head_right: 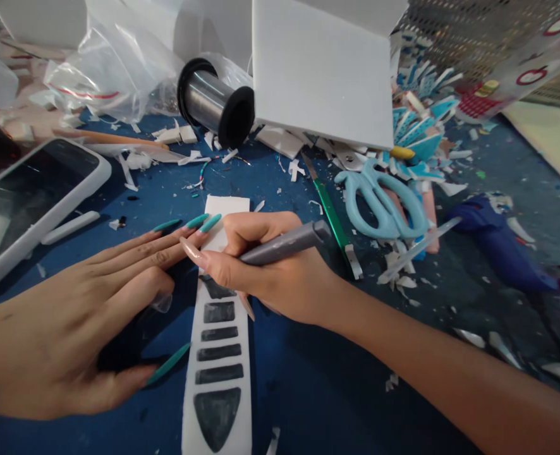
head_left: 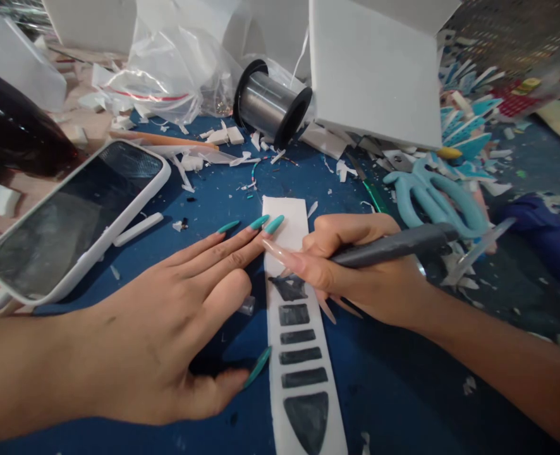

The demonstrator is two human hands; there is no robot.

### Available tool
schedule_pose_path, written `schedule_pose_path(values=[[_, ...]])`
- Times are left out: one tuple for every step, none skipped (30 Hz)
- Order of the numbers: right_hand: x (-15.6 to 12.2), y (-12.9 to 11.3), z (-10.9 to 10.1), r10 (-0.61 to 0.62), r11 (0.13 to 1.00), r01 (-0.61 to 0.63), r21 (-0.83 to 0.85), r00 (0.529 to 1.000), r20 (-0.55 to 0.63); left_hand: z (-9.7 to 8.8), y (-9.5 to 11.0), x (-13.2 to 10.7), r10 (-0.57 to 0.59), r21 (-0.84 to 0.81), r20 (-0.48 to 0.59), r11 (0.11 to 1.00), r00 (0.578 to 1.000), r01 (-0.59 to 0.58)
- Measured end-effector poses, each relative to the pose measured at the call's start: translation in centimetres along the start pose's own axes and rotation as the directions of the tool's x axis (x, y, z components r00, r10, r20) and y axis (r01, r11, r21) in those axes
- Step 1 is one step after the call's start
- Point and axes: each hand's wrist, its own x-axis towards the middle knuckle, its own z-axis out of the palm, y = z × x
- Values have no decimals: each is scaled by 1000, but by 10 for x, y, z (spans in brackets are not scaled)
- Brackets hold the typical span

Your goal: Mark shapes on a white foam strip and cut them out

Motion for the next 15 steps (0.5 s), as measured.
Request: schedule_pose_path(values=[[0, 0, 0, 9, 1000, -9, 0, 1000, 2, 0, 0, 1, 0, 5, 1, 1000, 1000, 0], [0, 1, 0, 17, 1000, -17, 5, 1000, 0, 0, -1, 2, 0, 8, 4, 1000, 1000, 0], [0, 1, 0, 24, 1000, -24, 10, 1000, -3, 0, -1, 2, 3, 10, 3, 1000, 1000, -3], [-1, 2, 0, 26, 1000, -26, 16, 1000, -5, 0, -1, 2, 3, 11, 2, 1000, 1000, -3], [-1, 2, 0, 25, 999, -25, 20, 1000, -7, 1, -1, 2, 4, 13, -5, 1000, 1000, -4], [-1, 2, 0, 22, 1000, -22, 18, 1000, -6, 1, 0, 2, -2, 16, -18, 1000, 1000, 2], [-1, 2, 0, 20, 1000, -20, 10, 1000, -11, 1, 0, 1, -8, 20, -32, 1000, 999, 9], [-1, 3, 0, 13, 1000, -13, 5, 1000, -13, 1, 1, 1, -11, 25, -36, 1000, 999, 12], [0, 3, 0, 6, 1000, -6, 4, 1000, -7, 2, 2, 1, -9, 26, -42, 1000, 999, 10], [0, 3, 0, 3, 1000, -3, 9, 1000, 2, 2, 2, 1, -4, 27, -44, 1000, 999, 5], [0, 4, -1, 3, 1000, -3, 20, 1000, 15, 2, 3, 1, 4, 27, -41, 1000, 999, -3], [0, 4, -1, 2, 999, -3, 38, 1000, 30, 1, 3, 1, 11, 25, -39, 1000, 999, -10], [0, 4, -1, 4, 999, -6, 54, 999, 43, 1, 3, 2, 16, 23, -38, 1000, 999, -15], [0, 4, -1, 6, 998, -9, 63, 998, 55, 1, 3, 2, 17, 23, -41, 1000, 999, -16], [0, 4, -1, 6, 998, -9, 64, 998, 57, 2, 2, 3, 17, 24, -42, 1000, 999, -16]])
